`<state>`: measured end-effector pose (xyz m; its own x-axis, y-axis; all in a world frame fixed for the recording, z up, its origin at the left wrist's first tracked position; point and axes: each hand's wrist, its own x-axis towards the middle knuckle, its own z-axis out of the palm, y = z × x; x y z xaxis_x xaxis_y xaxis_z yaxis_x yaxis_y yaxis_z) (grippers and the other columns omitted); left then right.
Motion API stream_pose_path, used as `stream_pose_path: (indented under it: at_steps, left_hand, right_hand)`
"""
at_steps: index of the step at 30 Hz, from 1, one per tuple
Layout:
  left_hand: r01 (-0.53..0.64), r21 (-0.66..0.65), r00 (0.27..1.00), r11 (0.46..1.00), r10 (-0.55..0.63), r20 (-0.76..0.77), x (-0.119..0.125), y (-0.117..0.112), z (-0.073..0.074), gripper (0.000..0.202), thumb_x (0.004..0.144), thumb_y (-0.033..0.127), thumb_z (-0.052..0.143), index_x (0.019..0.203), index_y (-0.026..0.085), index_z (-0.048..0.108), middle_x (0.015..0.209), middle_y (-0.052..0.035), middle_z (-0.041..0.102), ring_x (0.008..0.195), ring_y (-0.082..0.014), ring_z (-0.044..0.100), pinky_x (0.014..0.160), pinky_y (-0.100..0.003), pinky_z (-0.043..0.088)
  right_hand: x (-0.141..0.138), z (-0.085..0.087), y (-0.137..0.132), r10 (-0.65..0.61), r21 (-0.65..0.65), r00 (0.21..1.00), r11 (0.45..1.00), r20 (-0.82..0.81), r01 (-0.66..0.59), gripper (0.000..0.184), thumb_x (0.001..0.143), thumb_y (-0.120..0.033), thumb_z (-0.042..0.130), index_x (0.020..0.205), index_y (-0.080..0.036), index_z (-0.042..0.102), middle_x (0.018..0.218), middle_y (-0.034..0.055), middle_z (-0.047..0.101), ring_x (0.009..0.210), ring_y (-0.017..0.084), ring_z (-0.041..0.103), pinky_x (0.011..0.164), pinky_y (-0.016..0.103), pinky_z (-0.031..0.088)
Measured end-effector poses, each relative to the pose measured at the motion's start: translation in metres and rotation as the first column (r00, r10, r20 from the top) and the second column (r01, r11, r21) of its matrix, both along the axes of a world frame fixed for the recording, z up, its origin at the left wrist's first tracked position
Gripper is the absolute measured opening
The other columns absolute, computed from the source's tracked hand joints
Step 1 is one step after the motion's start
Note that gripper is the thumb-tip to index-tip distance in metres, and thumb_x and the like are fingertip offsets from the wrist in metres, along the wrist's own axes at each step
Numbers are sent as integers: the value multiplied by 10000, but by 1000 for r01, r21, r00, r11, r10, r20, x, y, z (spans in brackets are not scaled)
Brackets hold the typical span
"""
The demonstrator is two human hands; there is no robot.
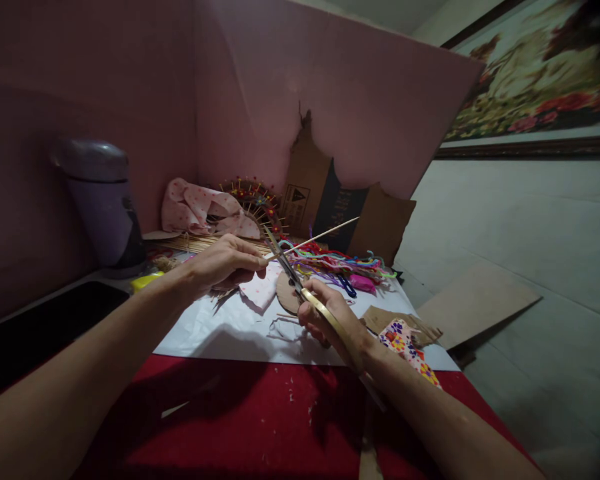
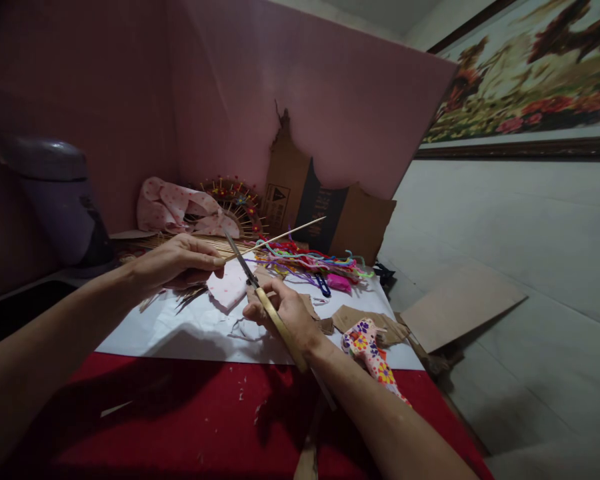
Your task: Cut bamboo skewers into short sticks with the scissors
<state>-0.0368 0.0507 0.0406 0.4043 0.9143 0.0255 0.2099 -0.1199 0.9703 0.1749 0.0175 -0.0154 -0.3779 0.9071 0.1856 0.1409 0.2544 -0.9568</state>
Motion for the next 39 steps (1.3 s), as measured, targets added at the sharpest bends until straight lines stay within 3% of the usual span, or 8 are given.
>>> stream_pose_path:
  at_steps: [12,15,18,24,27,31,36,39]
  left_hand:
    - [-31,23,999,999,31,26,5,-3,2,197,710,271,604,595,112,618,326,65,306,301,-34,192,351,-208,68]
    - [-97,145,995,985,101,-19,9,-2,-2,227,730,305,596,611,112,613,346,56,359,318,-43,241,356,-201,128]
    - [-174,429,971,886,226,-73,14,-2,-9,263,751,319,584,591,111,608,436,14,485,391,-60,343,399,-198,233]
    - [-198,802,839,564,520,-159,22,-6,-18,209,786,237,537,616,139,608,533,7,531,509,-92,418,531,-222,304]
    - [-166,839,789,518,580,-202,23,-8,-17,250,799,225,510,566,147,557,494,29,449,494,-90,365,529,-231,274]
    - [-159,800,822,578,527,-217,19,-8,-12,293,781,230,511,501,147,490,483,38,395,490,-82,339,504,-227,249]
    - [-199,491,951,848,287,-111,14,-6,-3,271,726,292,549,504,147,493,444,53,367,417,-61,308,420,-200,223]
    - [-165,276,982,947,184,-44,12,-6,2,248,703,288,577,518,143,498,424,60,356,377,-46,267,386,-195,188]
  right_hand:
    - [0,1,1,-53,-18,997,998,63,55,493,634,-617,648,794,-194,453,514,-60,552,302,35,365,313,164,320]
    - [0,3,0,-71,7,995,997,69,71,490,647,-631,628,790,-193,461,515,-56,552,313,41,383,329,167,332]
    - [0,5,0,-113,26,989,993,92,111,501,610,-630,659,765,-195,465,504,-58,544,326,50,401,338,169,325]
    - [-1,6,-2,-150,31,986,988,76,148,534,579,-643,671,783,-195,465,536,-50,552,345,58,428,351,173,332]
    - [0,4,-1,-121,40,990,992,75,118,542,592,-666,644,784,-194,462,529,-50,550,334,53,418,346,171,333]
    - [-1,1,0,-79,61,995,995,58,75,535,638,-677,599,815,-190,463,532,-51,546,325,42,390,338,165,327]
    - [0,-1,0,-60,95,995,994,80,52,528,667,-647,601,889,-182,485,587,-37,559,350,39,381,346,163,321]
    - [2,-2,0,-55,123,994,991,96,43,505,680,-609,617,921,-182,496,612,-34,556,367,42,393,357,166,330]
